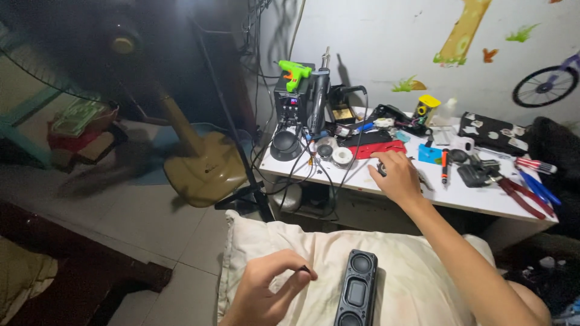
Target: The person wraps black adhesive tape around their finger, then applies small pieces of the tape to secure internal components of a disassembled speaker box by hand.
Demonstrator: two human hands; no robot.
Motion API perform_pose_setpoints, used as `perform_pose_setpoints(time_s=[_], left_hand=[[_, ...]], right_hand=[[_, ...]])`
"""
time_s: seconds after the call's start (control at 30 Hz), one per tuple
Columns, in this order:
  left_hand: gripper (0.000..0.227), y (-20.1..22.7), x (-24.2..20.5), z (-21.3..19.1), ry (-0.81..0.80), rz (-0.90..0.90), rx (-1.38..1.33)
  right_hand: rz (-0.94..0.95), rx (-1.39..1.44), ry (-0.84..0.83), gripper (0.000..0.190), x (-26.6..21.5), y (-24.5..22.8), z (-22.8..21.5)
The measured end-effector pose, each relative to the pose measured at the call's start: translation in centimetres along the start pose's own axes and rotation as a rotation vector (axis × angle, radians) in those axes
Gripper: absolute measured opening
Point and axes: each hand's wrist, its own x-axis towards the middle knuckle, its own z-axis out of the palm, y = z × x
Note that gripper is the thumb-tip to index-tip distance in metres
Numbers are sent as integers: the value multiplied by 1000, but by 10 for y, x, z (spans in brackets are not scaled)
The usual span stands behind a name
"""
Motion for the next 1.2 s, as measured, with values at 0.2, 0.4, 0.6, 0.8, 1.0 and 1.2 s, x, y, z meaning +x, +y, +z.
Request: perform_pose_setpoints(time_s=[0.2,0.4,0.6,0.8,1.0,1.2], left_hand=[[15,-22,18,8,-2,-39,-48],[11,-55,35,33,55,30,-46],[8,-91,40,62,-47,44,98],[3,-94,43,74,-71,118,245],[3,-96,42,75,-139,187,379],[5,-100,29,74,-270,-15,271]], right_hand=[[72,-68,-85,62,9,13,18],[-224,144,264,21,-20,-62,-40],[-275,683,7,22,-81,-172,-119],[-351,589,45,9,-84,-179,-141],[-380,553,-55,3,-77,-175,-153],[-241,701,-389,10,-78,-160,-163]])
